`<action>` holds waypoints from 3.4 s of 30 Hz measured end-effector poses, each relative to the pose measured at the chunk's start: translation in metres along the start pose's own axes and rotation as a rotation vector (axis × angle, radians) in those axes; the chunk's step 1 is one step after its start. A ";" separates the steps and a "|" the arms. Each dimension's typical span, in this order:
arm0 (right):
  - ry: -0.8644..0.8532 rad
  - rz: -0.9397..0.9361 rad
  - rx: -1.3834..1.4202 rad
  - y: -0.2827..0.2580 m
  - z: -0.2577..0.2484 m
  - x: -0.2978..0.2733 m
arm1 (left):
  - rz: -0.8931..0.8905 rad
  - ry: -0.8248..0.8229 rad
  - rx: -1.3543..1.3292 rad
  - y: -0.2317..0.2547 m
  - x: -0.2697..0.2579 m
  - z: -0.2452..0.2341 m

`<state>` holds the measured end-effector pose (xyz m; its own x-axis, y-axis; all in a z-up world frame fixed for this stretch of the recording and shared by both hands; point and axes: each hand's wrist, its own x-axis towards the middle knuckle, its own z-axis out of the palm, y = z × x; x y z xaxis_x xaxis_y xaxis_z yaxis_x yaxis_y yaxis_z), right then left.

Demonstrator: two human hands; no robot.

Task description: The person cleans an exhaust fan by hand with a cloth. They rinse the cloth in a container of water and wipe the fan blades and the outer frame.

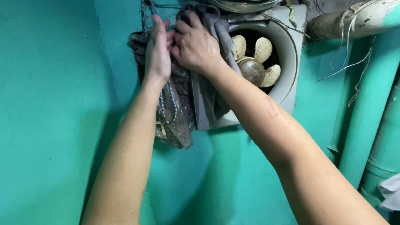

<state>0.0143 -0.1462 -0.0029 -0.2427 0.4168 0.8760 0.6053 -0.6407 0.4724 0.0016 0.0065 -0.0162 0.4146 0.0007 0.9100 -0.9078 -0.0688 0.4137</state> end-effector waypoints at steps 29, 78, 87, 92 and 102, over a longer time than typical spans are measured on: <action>0.075 0.266 0.115 -0.034 0.005 -0.055 | 0.019 -0.060 0.051 -0.010 -0.002 0.003; 0.029 0.475 0.080 -0.099 -0.003 -0.184 | 0.321 0.134 1.127 -0.012 -0.050 0.065; -0.118 0.380 0.051 -0.078 -0.066 -0.256 | 0.453 0.167 1.200 -0.017 -0.075 0.070; -0.011 0.576 0.299 -0.069 -0.090 -0.283 | 0.494 0.123 1.296 -0.019 -0.102 0.083; 0.500 0.931 0.799 -0.042 -0.104 -0.274 | 0.454 -0.234 1.044 -0.021 -0.097 0.117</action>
<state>-0.0237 -0.3009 -0.2531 0.3563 -0.3598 0.8623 0.9318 0.0688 -0.3563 -0.0120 -0.1090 -0.1161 0.1650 -0.4120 0.8961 -0.5277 -0.8045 -0.2727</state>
